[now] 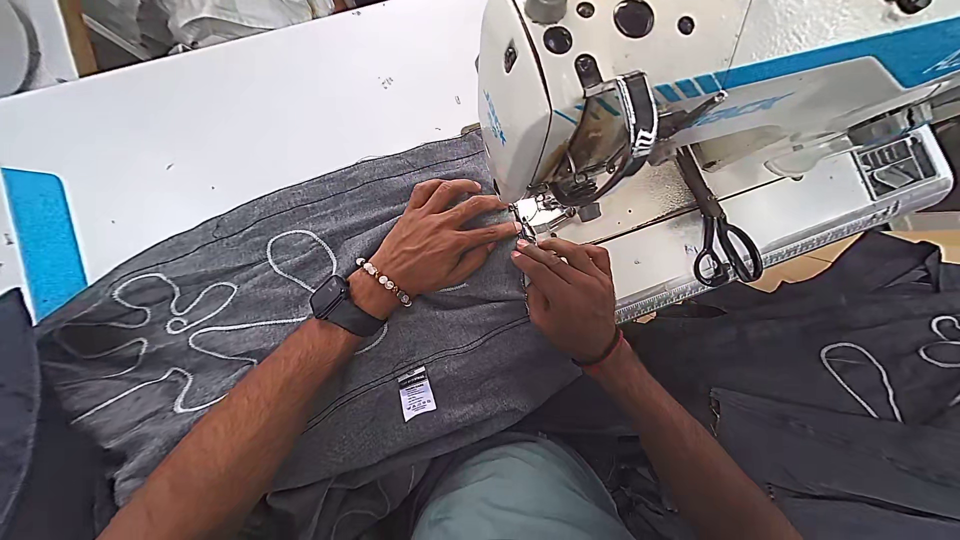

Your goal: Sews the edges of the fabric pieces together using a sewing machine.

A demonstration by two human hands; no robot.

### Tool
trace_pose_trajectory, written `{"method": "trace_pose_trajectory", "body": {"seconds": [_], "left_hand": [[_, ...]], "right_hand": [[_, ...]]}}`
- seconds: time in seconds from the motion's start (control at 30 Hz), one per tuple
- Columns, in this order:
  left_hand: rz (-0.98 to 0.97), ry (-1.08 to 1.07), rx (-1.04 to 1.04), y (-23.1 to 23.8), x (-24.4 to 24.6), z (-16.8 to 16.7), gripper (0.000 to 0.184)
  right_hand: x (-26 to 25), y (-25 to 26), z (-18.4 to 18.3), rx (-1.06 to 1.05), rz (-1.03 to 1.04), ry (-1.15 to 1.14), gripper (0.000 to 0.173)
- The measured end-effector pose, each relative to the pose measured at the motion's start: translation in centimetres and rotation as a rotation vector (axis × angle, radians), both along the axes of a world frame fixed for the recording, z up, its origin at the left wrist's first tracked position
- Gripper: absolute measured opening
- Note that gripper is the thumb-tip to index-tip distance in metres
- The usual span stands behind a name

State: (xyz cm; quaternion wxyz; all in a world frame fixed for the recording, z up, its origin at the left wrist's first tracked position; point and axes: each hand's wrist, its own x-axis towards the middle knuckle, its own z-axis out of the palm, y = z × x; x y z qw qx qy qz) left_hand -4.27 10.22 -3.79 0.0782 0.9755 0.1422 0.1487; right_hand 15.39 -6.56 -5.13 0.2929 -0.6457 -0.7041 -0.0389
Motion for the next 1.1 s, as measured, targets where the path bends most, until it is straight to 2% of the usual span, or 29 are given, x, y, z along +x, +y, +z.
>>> {"method": "trace_pose_trajectory", "body": {"seconds": [0.17, 0.47, 0.7, 0.93, 1.1], "left_hand": [[-0.004, -0.008, -0.010, 0.1, -0.1, 0.0, 0.038], [0.012, 0.001, -0.012, -0.1, 0.1, 0.2, 0.038], [0.172, -0.020, -0.082, -2.6, 1.6, 0.5, 0.034], [0.375, 0.064, -0.065, -6.6, 2.6, 0.2, 0.063], [0.465, 0.094, -0.054, -7.5, 3.4, 0.2, 0.076]], "right_hand": [[0.1, -0.3, -0.1, 0.057, 0.012, -0.005, 0.029], [0.0, -0.2, -0.2, 0.037, -0.010, 0.015, 0.029], [-0.5, -0.2, -0.1, 0.069, -0.179, -0.044, 0.024], [-0.2, -0.3, 0.1, 0.027, -0.237, 0.085, 0.023], [-0.5, 0.1, 0.4, -0.083, -0.389, 0.114, 0.035]]}}
